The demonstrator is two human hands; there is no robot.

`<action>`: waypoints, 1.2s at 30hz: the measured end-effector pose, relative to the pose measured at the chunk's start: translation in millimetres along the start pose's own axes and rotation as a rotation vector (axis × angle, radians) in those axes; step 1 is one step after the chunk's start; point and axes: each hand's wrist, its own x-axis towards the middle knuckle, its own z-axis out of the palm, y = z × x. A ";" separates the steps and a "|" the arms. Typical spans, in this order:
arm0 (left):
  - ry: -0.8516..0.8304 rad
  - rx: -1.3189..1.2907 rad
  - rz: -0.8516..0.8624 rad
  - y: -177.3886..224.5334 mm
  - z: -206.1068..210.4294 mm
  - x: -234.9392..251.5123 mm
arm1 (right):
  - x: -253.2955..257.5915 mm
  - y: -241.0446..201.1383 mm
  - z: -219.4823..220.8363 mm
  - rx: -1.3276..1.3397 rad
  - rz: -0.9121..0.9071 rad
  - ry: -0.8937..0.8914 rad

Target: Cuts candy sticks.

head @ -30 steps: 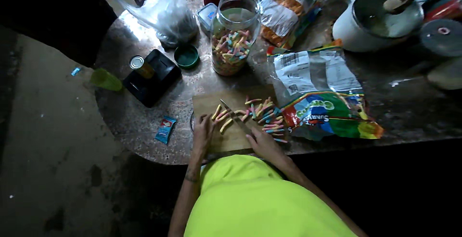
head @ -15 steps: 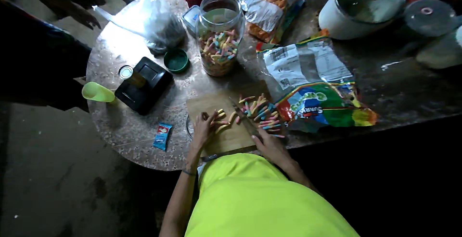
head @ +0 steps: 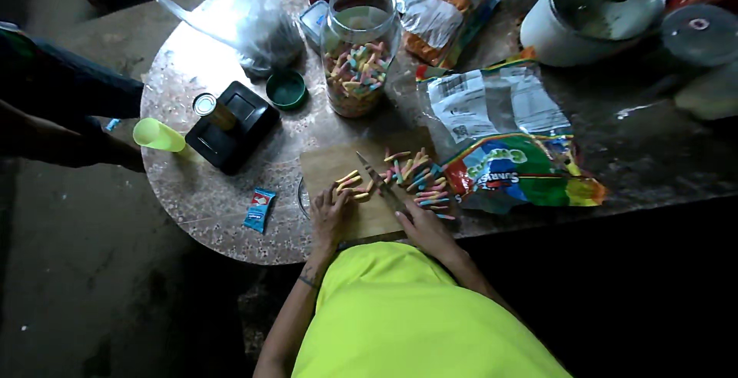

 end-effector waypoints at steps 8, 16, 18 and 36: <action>-0.001 0.064 0.077 3.2 -0.6 -2.9 | -5.8 9.6 2.9 0.049 0.014 0.037; -0.310 -0.157 -0.015 2.8 -39.1 -5.2 | -0.5 -1.8 2.3 0.005 -0.010 -0.029; -0.289 -0.288 -0.104 -3.1 -47.4 -2.2 | 2.0 -6.9 3.1 -0.015 0.003 -0.041; -0.217 -0.376 -0.071 -36.3 -18.4 36.0 | 5.9 -29.7 16.7 -0.053 0.068 -0.009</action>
